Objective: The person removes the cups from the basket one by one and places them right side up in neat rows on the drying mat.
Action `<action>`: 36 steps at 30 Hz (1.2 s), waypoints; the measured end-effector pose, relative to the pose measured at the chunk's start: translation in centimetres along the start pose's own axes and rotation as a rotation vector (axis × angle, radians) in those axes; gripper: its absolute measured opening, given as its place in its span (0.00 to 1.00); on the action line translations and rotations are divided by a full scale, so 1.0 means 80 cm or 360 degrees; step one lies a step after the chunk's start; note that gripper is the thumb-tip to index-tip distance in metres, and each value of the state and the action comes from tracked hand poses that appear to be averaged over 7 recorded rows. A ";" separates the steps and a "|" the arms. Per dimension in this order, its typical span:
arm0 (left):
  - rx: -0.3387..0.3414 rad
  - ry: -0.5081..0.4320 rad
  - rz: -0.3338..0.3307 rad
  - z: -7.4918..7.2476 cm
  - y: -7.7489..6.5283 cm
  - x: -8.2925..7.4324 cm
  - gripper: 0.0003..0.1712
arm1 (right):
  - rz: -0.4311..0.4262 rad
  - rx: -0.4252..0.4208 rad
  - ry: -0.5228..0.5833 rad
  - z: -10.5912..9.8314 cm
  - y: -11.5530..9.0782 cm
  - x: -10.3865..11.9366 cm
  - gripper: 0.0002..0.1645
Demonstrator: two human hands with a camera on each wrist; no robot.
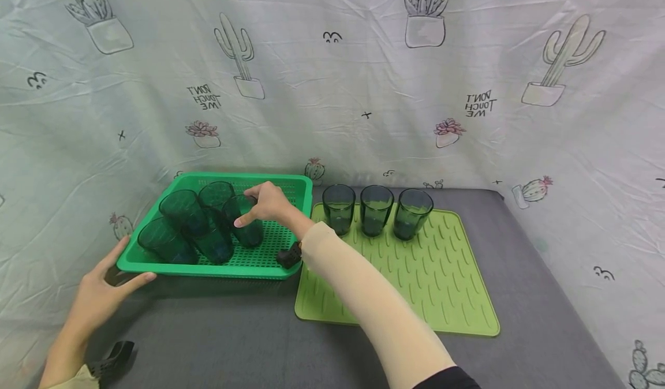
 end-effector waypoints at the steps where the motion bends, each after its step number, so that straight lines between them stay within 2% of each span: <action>1: 0.0000 -0.0015 0.0001 0.000 0.000 0.000 0.58 | 0.0002 0.0001 0.0006 0.000 0.000 0.000 0.48; 7: -0.0007 -0.0024 0.0016 -0.002 0.004 -0.001 0.58 | 0.0021 -0.0015 0.0025 0.000 0.002 0.000 0.48; 14: -0.0020 0.0036 0.0042 -0.002 0.007 -0.002 0.58 | 0.0036 -0.0024 -0.0004 -0.002 0.005 0.000 0.48; 21: -0.0027 0.0006 0.0044 -0.003 0.008 -0.003 0.57 | 0.0030 -0.0019 -0.0003 -0.003 0.007 0.000 0.47; 29: -0.0012 0.0004 0.0039 -0.003 0.009 0.000 0.58 | 0.0003 -0.0029 -0.0139 -0.003 0.008 0.000 0.49; 36: -0.0010 -0.0031 0.0033 -0.004 0.010 0.000 0.58 | -0.0079 0.0009 -0.0232 -0.005 0.009 0.003 0.50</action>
Point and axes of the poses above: each hand's wrist, its own y-axis towards the middle knuckle, its own z-axis out of the palm, x = y × z, the point moved 4 cm from there along y, towards the middle knuckle, and after that the axes turned 7 degrees about y, right-handed, at the moved point
